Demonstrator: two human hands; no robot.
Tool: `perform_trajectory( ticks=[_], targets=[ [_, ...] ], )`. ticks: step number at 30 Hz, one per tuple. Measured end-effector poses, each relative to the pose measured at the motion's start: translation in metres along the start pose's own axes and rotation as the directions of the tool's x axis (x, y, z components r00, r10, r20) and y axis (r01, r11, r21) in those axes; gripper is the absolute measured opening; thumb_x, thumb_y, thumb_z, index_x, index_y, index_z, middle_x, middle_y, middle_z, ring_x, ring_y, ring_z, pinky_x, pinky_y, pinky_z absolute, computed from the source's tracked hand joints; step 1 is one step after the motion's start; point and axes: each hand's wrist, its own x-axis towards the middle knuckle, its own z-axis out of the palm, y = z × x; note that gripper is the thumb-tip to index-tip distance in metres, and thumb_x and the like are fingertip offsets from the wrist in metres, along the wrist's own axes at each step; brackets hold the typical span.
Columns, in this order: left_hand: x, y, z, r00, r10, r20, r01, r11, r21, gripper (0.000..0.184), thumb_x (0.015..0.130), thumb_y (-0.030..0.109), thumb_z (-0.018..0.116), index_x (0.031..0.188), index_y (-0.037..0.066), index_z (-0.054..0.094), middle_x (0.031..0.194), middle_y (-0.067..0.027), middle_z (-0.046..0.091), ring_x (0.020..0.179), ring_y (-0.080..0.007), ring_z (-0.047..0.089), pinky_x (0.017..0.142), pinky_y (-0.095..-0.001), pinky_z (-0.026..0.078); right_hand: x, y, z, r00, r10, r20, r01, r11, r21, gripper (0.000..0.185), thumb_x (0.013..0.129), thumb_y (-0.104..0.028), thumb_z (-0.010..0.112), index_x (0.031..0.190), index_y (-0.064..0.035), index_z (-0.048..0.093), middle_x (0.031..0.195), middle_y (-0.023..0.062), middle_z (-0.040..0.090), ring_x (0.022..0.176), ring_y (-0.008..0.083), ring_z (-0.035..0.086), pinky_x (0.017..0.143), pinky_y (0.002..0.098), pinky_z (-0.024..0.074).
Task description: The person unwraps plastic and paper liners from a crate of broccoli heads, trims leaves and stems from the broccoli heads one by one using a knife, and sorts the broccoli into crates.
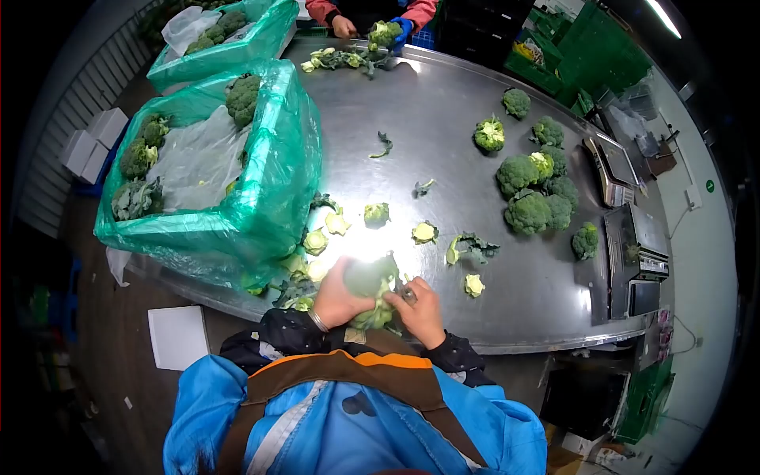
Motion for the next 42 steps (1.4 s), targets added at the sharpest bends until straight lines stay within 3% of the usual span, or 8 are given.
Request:
perform_trajectory(
  ticks=[3, 8, 11, 24, 27, 32, 37, 42],
  targets=[
    [0.016, -0.027, -0.004, 0.894, 0.326, -0.308, -0.157, 0.871, 0.466, 0.061, 0.056, 0.01, 0.072, 0.111, 0.004, 0.044, 0.101, -0.0105, 0.052, 0.094, -0.0183, 0.051, 0.085, -0.0297, 0.042, -0.017, -0.014, -0.001, 0.982, -0.081, 0.173, 0.078, 0.997, 0.023, 0.026, 0.072, -0.026, 0.073, 0.078, -0.0021, 0.063, 0.072, 0.0125, 0.057, 0.067, 0.0306, 0.057, 0.061, 0.0345, 0.0447],
    [0.012, -0.009, -0.04, 0.986, -0.149, 0.075, 0.161, 0.737, -0.657, 0.071, 0.059, 0.006, 0.062, 0.124, 0.006, 0.033, 0.113, -0.011, 0.051, 0.104, -0.0229, 0.054, 0.089, -0.0345, 0.045, -0.008, 0.003, -0.022, 0.998, -0.07, -0.009, 0.069, 0.946, 0.316, 0.026, 0.071, -0.011, 0.073, 0.093, -0.0017, 0.065, 0.085, 0.0088, 0.061, 0.074, 0.0171, 0.057, 0.068, 0.0283, 0.0456],
    [0.01, -0.008, -0.037, 0.992, 0.026, 0.121, 0.07, 0.692, -0.718, 0.066, 0.063, 0.004, 0.061, 0.123, 0.008, 0.037, 0.114, -0.0083, 0.051, 0.104, -0.0182, 0.052, 0.09, -0.0313, 0.041, 0.004, 0.0, -0.021, 0.998, -0.001, -0.056, 0.021, 0.935, 0.355, 0.024, 0.073, -0.012, 0.071, 0.093, -0.0009, 0.064, 0.085, 0.0072, 0.061, 0.073, 0.0131, 0.055, 0.065, 0.0258, 0.0444],
    [0.005, -0.011, -0.013, 1.0, 0.014, 0.018, -0.01, 0.979, -0.203, 0.061, 0.06, 0.003, 0.067, 0.114, 0.007, 0.041, 0.106, -0.0056, 0.049, 0.098, -0.0156, 0.048, 0.087, -0.0283, 0.04, 0.025, -0.02, 0.027, 0.937, 0.343, -0.062, -0.262, 0.81, 0.526, 0.019, 0.073, -0.014, 0.073, 0.082, -0.0004, 0.063, 0.071, 0.004, 0.059, 0.06, 0.0072, 0.052, 0.053, 0.0234, 0.042],
    [-0.005, -0.023, -0.007, 0.979, -0.185, 0.086, 0.203, 0.921, -0.331, 0.057, 0.062, 0.003, 0.067, 0.113, 0.006, 0.042, 0.1, -0.0059, 0.052, 0.09, -0.0148, 0.051, 0.08, -0.0277, 0.044, 0.019, 0.001, 0.034, 0.922, -0.091, -0.376, 0.162, 0.974, 0.16, 0.017, 0.07, -0.014, 0.073, 0.073, -0.0033, 0.06, 0.065, 0.008, 0.057, 0.056, 0.0177, 0.056, 0.052, 0.0273, 0.044],
    [0.006, -0.107, -0.012, 0.952, -0.305, -0.018, 0.284, 0.905, -0.318, 0.048, 0.075, 0.012, 0.064, 0.116, 0.004, 0.042, 0.097, -0.0081, 0.056, 0.08, -0.0167, 0.055, 0.069, -0.0278, 0.047, -0.006, -0.031, 0.021, 0.801, -0.56, -0.21, 0.588, 0.802, 0.104, 0.019, 0.07, -0.015, 0.074, 0.069, -0.0038, 0.059, 0.064, 0.0094, 0.056, 0.052, 0.0169, 0.054, 0.049, 0.0282, 0.0425],
    [0.002, -0.035, -0.023, 0.938, -0.33, 0.109, 0.322, 0.708, -0.628, 0.055, 0.076, 0.003, 0.057, 0.127, 0.004, 0.038, 0.107, -0.0092, 0.056, 0.095, -0.0196, 0.056, 0.082, -0.031, 0.046, -0.003, 0.022, -0.011, 0.979, 0.199, 0.043, -0.203, 0.937, 0.285, 0.028, 0.073, -0.026, 0.074, 0.082, -0.0007, 0.064, 0.061, 0.0089, 0.058, 0.052, 0.0147, 0.051, 0.052, 0.0274, 0.0419],
    [0.02, -0.01, -0.042, 0.933, -0.198, 0.301, 0.326, 0.818, -0.473, 0.058, 0.071, 0.005, 0.058, 0.126, 0.001, 0.041, 0.111, -0.0104, 0.055, 0.098, -0.0182, 0.055, 0.086, -0.0292, 0.044, -0.032, 0.058, -0.005, 0.992, 0.082, -0.101, -0.044, 0.941, 0.334, 0.019, 0.079, -0.018, 0.067, 0.089, -0.0016, 0.066, 0.078, 0.0097, 0.066, 0.063, 0.017, 0.06, 0.058, 0.0288, 0.0469]
  ],
)
